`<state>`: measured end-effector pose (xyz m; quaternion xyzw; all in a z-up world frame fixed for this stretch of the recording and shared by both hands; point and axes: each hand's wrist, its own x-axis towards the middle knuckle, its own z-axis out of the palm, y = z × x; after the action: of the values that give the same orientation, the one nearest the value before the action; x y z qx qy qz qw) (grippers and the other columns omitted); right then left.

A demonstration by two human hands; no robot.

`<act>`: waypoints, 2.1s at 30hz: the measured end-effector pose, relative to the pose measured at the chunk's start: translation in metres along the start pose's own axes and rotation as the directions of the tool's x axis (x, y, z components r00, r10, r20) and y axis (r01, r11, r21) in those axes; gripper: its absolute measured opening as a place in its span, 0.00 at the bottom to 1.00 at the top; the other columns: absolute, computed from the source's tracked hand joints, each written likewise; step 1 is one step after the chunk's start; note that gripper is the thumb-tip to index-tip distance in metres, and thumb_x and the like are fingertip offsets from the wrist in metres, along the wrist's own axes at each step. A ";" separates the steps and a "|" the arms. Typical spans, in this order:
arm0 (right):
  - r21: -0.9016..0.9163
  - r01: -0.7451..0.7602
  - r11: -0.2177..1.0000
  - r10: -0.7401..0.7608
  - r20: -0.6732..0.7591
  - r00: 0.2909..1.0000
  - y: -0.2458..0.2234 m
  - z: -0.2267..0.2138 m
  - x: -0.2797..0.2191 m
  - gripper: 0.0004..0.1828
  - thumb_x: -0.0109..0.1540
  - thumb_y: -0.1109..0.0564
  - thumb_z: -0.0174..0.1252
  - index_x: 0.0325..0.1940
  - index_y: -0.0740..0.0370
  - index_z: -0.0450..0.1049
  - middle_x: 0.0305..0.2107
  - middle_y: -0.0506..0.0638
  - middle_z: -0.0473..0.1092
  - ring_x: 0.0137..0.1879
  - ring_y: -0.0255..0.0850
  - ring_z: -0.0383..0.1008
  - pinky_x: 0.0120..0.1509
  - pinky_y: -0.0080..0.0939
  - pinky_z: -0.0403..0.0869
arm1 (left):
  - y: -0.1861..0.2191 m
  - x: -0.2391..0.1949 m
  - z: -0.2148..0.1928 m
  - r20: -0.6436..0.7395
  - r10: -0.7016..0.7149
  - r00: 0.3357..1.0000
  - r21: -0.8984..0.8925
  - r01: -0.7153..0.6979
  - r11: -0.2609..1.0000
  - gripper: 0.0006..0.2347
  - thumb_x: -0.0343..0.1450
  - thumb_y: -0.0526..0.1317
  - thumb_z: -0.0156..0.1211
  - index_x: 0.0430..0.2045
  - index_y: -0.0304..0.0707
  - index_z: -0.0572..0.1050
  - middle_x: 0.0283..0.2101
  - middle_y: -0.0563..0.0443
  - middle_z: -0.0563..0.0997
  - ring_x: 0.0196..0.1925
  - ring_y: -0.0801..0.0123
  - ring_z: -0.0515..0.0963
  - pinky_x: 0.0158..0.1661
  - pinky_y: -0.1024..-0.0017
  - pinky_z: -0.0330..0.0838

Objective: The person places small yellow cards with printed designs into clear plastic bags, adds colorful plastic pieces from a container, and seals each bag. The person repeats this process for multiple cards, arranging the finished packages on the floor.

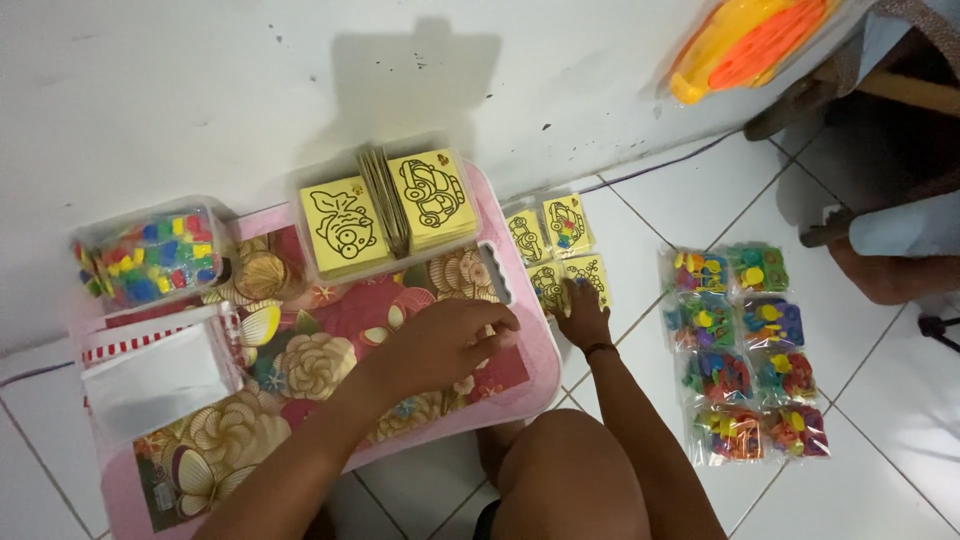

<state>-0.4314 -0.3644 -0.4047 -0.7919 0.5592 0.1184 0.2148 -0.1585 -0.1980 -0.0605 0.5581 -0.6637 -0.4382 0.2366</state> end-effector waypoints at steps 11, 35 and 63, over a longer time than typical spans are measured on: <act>0.427 0.163 0.889 -0.084 -0.198 0.977 -0.066 -0.136 -0.042 0.16 0.65 0.42 0.59 0.56 0.43 0.76 0.49 0.55 0.77 0.59 0.55 0.76 0.60 0.60 0.75 | 0.005 -0.021 -0.019 -0.070 0.061 0.996 0.064 -0.056 0.996 0.10 0.75 0.39 0.52 0.48 0.39 0.75 0.45 0.41 0.83 0.46 0.44 0.83 0.45 0.48 0.76; -0.471 0.820 0.327 -0.656 0.512 0.555 -0.403 -0.261 -0.217 0.24 0.67 0.39 0.51 0.64 0.47 0.69 0.47 0.57 0.75 0.55 0.58 0.77 0.63 0.69 0.69 | -0.003 -0.224 -0.110 -0.180 -0.448 0.876 0.299 0.482 0.823 0.17 0.76 0.40 0.41 0.60 0.44 0.66 0.56 0.36 0.77 0.59 0.38 0.76 0.55 0.43 0.71; -0.626 0.778 -0.048 -0.959 0.248 0.140 -0.439 -0.093 -0.125 0.07 0.59 0.54 0.51 0.28 0.51 0.73 0.27 0.47 0.69 0.28 0.46 0.71 0.31 0.54 0.64 | -0.004 -0.281 -0.116 -0.120 -0.539 0.834 0.177 0.552 0.815 0.20 0.74 0.35 0.41 0.62 0.42 0.68 0.52 0.30 0.80 0.55 0.33 0.78 0.52 0.45 0.72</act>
<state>-0.0685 -0.1804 -0.1778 -0.9826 -0.1405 0.0231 -0.1192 0.0114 0.0312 0.0442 0.7598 -0.5093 -0.3989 0.0641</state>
